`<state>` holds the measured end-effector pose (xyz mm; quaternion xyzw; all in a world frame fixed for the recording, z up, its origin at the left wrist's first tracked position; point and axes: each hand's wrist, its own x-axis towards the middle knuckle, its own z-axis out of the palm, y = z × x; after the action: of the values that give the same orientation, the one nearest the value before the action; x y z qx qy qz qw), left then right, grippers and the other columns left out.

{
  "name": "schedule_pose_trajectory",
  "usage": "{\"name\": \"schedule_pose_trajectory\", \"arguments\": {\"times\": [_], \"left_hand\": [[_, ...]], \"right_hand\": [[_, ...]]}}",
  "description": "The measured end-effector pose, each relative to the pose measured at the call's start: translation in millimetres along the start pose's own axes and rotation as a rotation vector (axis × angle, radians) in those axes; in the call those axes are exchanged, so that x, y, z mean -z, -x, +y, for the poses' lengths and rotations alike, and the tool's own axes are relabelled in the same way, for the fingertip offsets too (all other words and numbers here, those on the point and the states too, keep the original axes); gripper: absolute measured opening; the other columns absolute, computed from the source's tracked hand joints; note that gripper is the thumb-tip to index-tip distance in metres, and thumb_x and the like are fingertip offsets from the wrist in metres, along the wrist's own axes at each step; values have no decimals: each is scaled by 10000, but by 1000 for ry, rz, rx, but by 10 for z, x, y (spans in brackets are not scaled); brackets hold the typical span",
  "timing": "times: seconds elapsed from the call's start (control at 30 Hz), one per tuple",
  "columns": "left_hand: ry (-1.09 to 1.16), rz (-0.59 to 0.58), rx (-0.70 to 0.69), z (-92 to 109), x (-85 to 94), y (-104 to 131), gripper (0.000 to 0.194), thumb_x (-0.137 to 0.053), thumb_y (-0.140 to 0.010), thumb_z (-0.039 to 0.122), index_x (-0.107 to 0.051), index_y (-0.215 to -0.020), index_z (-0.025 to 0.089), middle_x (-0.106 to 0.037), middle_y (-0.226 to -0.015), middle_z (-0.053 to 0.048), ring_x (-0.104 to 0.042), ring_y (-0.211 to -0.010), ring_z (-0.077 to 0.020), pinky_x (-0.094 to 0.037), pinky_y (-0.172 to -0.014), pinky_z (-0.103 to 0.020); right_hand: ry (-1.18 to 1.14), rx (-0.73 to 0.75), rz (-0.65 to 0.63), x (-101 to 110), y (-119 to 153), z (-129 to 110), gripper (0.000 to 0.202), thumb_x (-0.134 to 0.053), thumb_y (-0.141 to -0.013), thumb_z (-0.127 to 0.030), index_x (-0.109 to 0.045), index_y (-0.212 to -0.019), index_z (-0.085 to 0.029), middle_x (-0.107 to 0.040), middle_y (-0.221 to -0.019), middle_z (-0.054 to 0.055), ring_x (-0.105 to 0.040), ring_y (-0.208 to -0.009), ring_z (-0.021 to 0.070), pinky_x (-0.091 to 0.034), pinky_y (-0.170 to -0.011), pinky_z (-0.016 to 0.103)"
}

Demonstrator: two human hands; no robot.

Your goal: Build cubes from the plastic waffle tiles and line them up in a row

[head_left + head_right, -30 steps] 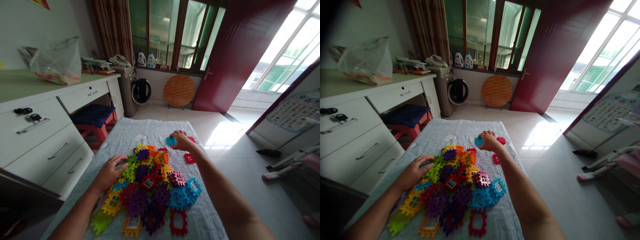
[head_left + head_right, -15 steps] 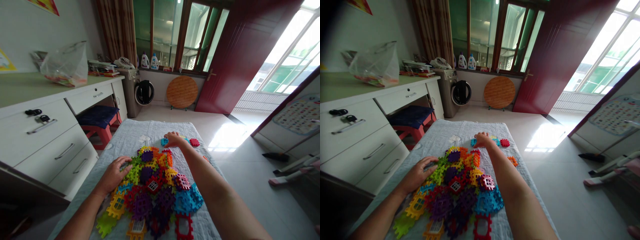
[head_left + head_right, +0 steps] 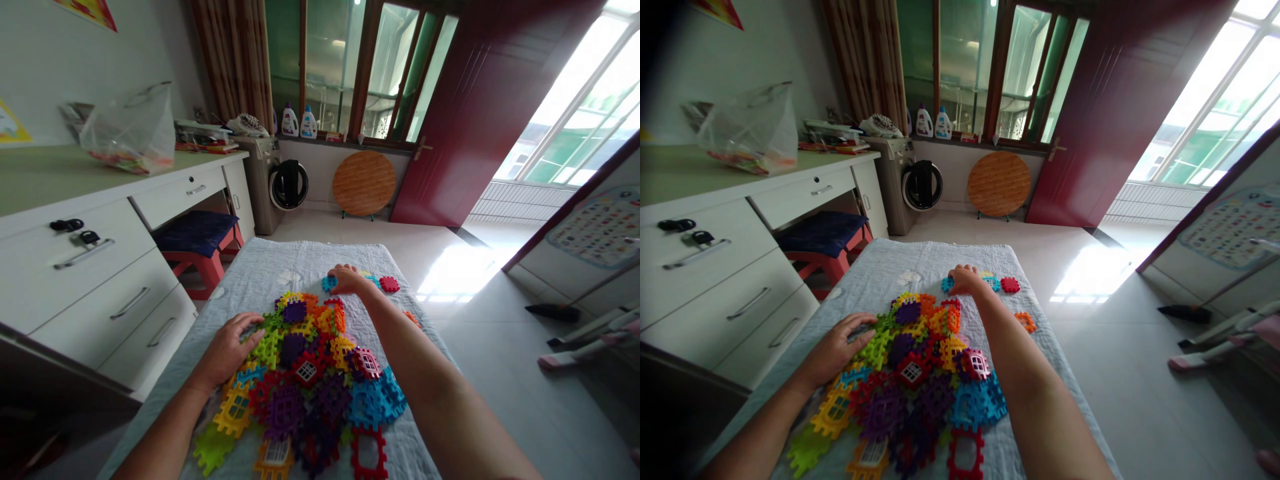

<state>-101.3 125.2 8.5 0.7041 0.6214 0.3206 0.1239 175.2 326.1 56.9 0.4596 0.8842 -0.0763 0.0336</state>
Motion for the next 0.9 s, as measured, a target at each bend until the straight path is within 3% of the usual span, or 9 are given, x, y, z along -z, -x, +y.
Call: {"name": "schedule_pose_trajectory", "arguments": {"times": [0.27,0.57,0.7,0.9], "left_hand": [[-7,2,-12,2,4,-6,368,-511,-836,506,-654,-993,205,-648,-1105,-75,-598,-1063,-238,-457,-973,-378],[-8,-2,3,7,10,-1,369,-508,-830,508,-652,-992,209,-645,-1113,-70,-596,-1072,-241,-450,-984,-389],[4,-5,1,10,12,0,373,-508,-830,511,-648,-994,206,-643,-1113,-74,-594,-1076,-242,-447,-989,-392],[5,4,-4,-8,-1,-1,362,-512,-834,507,-645,-997,212,-640,-1116,-70,-594,-1077,-237,-448,-990,-391]], "right_hand": [[6,-13,34,73,8,45,550,-679,-640,-378,-617,-1167,-237,-589,-1172,100,-509,-1051,295,-378,-858,377],[11,-156,79,376,267,749,565,-628,-705,-367,-566,-1248,-225,-566,-1238,87,-511,-1083,273,-394,-866,329],[27,-164,19,303,411,929,550,-665,-654,-314,-609,-1194,-231,-585,-1210,84,-528,-1066,279,-409,-849,330],[31,-176,-34,155,499,944,553,-661,-641,-299,-607,-1189,-247,-585,-1191,92,-529,-1056,298,-423,-799,341]]}}
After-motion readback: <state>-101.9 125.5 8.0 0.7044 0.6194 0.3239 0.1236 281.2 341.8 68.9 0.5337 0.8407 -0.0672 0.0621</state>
